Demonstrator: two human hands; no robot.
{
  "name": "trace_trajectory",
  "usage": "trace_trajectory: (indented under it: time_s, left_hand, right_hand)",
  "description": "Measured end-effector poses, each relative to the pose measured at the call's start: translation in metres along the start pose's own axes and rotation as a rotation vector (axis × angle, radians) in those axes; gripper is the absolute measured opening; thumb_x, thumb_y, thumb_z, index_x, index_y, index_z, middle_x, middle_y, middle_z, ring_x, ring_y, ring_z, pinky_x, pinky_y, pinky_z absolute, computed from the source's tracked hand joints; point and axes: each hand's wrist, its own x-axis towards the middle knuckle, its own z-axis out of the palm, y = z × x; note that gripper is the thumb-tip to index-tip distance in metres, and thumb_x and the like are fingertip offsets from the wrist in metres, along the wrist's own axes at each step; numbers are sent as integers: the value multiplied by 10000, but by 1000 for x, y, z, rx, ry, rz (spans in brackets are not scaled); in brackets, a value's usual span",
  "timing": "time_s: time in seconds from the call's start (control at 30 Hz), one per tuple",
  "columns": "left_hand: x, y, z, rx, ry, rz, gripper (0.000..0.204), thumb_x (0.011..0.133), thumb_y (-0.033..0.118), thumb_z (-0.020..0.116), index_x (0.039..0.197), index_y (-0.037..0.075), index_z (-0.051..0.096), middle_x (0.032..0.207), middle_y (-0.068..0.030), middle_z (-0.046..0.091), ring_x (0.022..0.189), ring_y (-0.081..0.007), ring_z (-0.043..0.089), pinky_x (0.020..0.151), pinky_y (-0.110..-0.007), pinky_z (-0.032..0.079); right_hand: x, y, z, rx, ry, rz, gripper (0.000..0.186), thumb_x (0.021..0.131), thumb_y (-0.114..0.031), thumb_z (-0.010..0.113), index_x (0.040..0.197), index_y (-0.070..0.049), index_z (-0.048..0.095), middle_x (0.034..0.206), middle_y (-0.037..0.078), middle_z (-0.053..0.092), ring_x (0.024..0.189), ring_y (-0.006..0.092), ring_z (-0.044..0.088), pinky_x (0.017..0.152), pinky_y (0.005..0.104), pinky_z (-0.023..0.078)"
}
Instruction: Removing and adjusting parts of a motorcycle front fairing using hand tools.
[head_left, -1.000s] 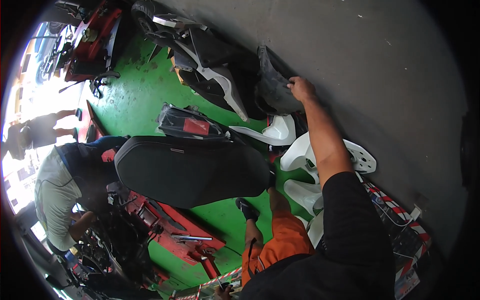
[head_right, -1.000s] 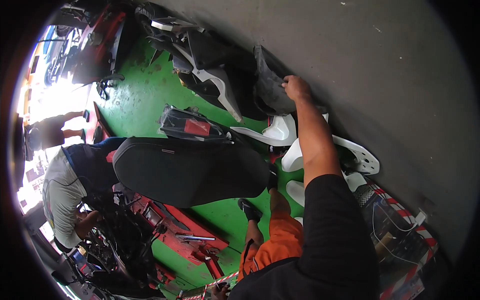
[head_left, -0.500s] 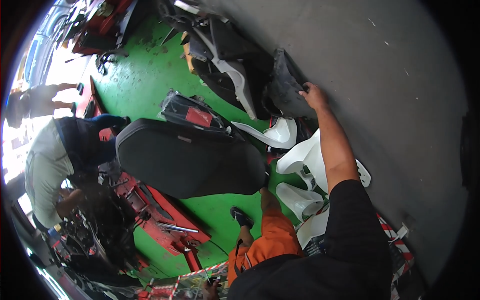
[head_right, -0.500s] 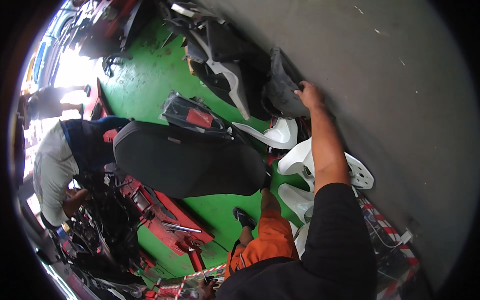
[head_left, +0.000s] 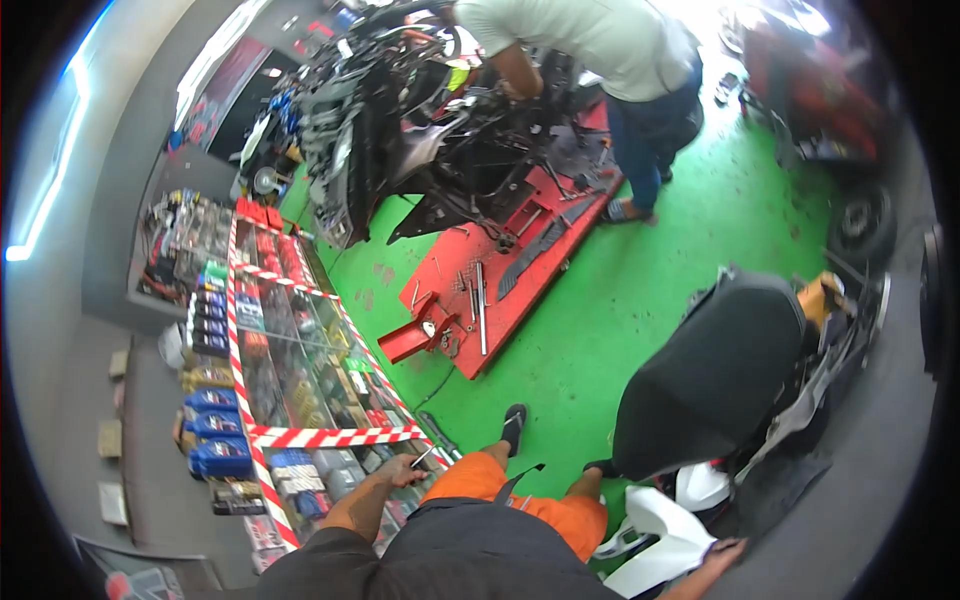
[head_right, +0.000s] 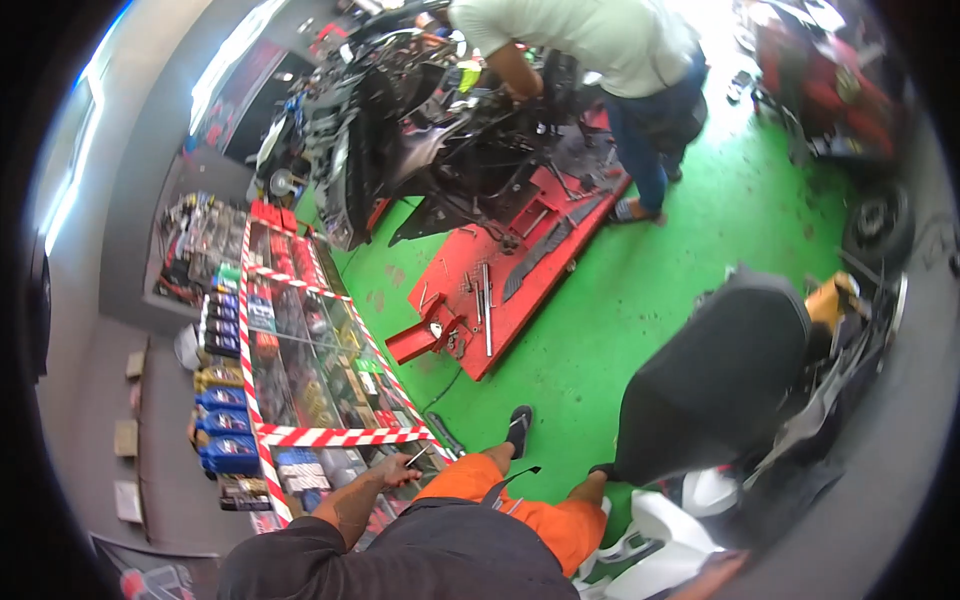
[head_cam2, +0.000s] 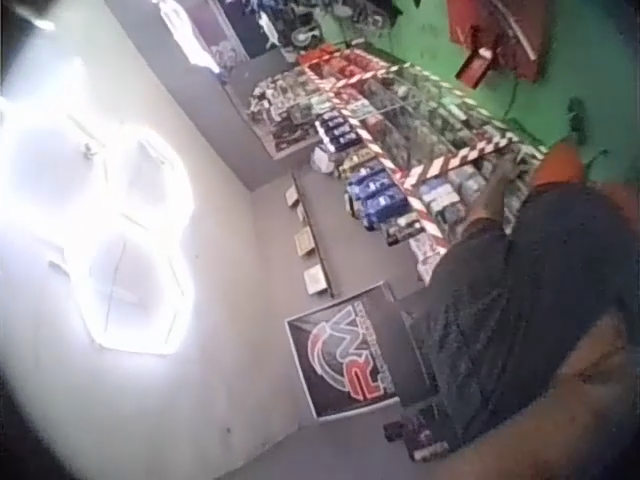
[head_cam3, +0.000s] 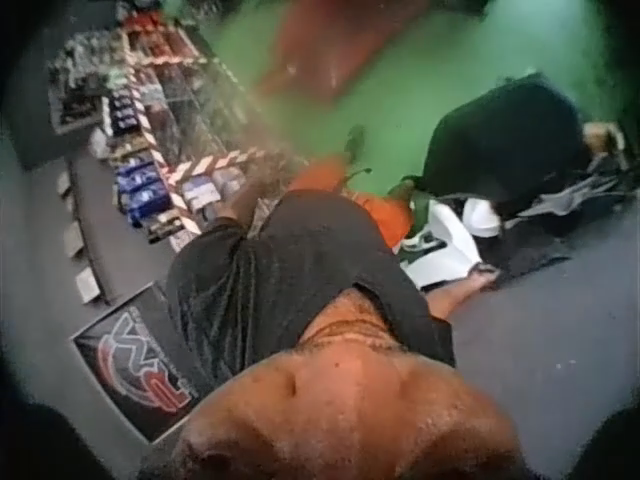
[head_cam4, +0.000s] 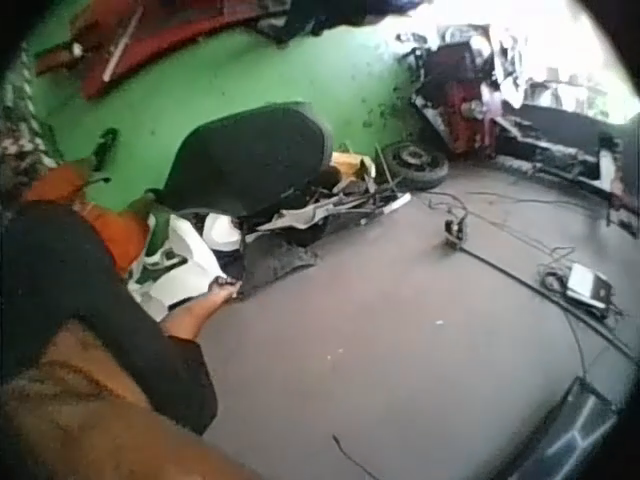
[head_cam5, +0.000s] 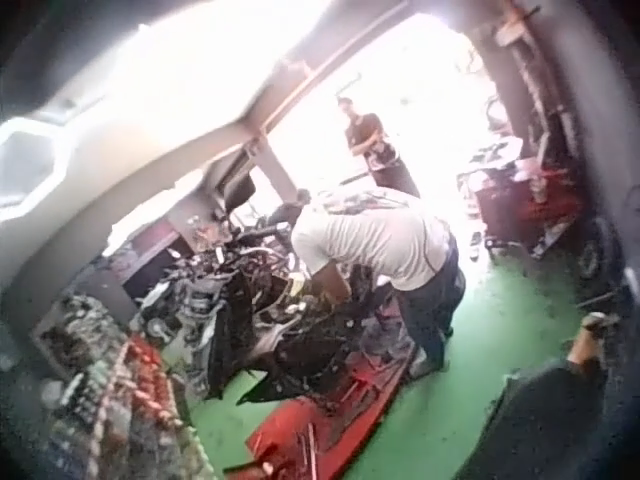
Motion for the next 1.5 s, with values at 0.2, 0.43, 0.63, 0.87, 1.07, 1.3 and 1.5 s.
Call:
trace_trajectory:
  time_s: [0.2, 0.43, 0.63, 0.87, 1.07, 1.3, 1.5]
  left_hand:
    - [15, -116, -2, -334, 19, -13, 243, 858, 195, 729, 1044, 51, 668, 691, -32, 643, 534, -107, 544, 470, -283, 422]
    - [106, -233, -41, -540, 14, 14, 217, 854, 206, 736, 998, 53, 685, 690, -32, 650, 528, -106, 539, 466, -294, 410]
    - [169, -278, -131, -735, 135, 7, 174, 842, 165, 723, 967, 46, 701, 749, -20, 673, 601, -109, 580, 520, -293, 445]
    - [202, -291, -178, -904, 150, 3, 178, 844, 152, 725, 992, 61, 690, 758, -26, 670, 559, -113, 549, 498, -282, 436]
    - [188, -323, -137, -1210, 64, -50, 173, 842, 136, 721, 983, 42, 685, 755, -37, 669, 606, -136, 591, 510, -293, 445]
    - [159, -294, -143, -1032, 168, -177, 212, 859, 233, 726, 972, 61, 675, 667, -9, 625, 537, -100, 544, 466, -273, 412]
    - [147, -287, -92, -1353, 116, -365, 295, 848, 286, 739, 1036, 73, 660, 760, -7, 658, 587, -124, 603, 471, -282, 448]
  right_hand:
    - [-230, 15, 144, -85, -491, 838, 368, 945, -445, 544, 723, -157, 484, 617, -37, 442, 515, 89, 394, 462, 215, 324]
    - [-425, 30, 330, -363, -930, 699, 148, 871, -179, 485, 930, -62, 554, 796, 85, 563, 725, 223, 546, 683, 341, 462]
    - [-595, 59, 486, -720, -1221, 549, 413, 969, -9, 438, 1354, 121, 370, 1364, 283, 457, 1235, 419, 511, 1076, 467, 430]
    - [-747, 106, 595, -892, -1447, 545, 373, 1000, -79, 480, 1312, 115, 416, 1293, 262, 523, 1199, 366, 552, 1063, 447, 455]
    - [-822, 171, 647, -1236, -1574, 663, 445, 995, -282, 558, 1292, 43, 495, 1250, 183, 582, 1124, 308, 586, 984, 407, 488]
    - [-840, 268, 730, -1388, -1739, 699, 437, 1005, -329, 505, 1243, 34, 557, 1211, 183, 629, 1121, 271, 605, 966, 401, 488]
    - [-884, 349, 764, -1223, -1599, 1179, 432, 992, -259, 423, 1267, 54, 538, 1314, 204, 578, 1207, 313, 568, 1057, 420, 437]
